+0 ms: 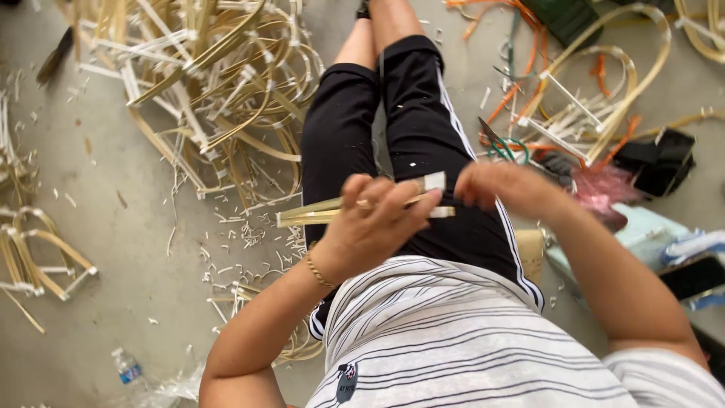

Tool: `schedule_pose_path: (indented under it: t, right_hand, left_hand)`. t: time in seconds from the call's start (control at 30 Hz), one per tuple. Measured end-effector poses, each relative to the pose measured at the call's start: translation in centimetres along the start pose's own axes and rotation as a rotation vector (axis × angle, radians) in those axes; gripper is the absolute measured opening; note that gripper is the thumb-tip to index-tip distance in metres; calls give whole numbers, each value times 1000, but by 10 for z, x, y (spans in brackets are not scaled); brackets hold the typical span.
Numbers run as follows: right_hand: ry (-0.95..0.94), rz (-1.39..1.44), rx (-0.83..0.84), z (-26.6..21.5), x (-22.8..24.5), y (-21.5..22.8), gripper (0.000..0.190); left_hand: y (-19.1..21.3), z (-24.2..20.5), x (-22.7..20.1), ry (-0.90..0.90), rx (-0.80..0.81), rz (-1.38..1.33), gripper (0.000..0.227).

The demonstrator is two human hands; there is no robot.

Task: Assembling and trimming wooden or bamboo frame components using pliers and connectors.

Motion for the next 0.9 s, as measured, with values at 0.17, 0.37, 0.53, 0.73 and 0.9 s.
schedule_pose_path:
  t: [0.17, 0.37, 0.53, 0.73, 0.9]
  right_hand:
    - [-231, -444, -587, 12, -132, 88, 40]
    - [-486, -816, -796, 31, -279, 82, 59]
    - [-715, -869, -449, 76, -334, 39, 53]
    - [-828, -1116, -352, 125, -438, 19, 40]
    - [-800, -1216, -393, 123, -457, 31, 47]
  left_hand:
    - [-8, 1, 33, 125, 79, 148, 38]
    - [-14, 1, 85, 296, 87, 245, 35]
    - [-33, -34, 137, 699, -127, -396, 21]
    - [-96, -47, 118, 1186, -154, -1342, 34]
    - [-120, -67, 104, 1238, -143, -1437, 35]
Point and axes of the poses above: each hand's wrist, its own z-axis towards the middle knuckle, its own y-axis out of the back of the hand, x = y × z, the point moved 6 cm from there along z, towards the middle knuckle, and after that the axes turned 4 degrees about -y, right-handed, at the moved point
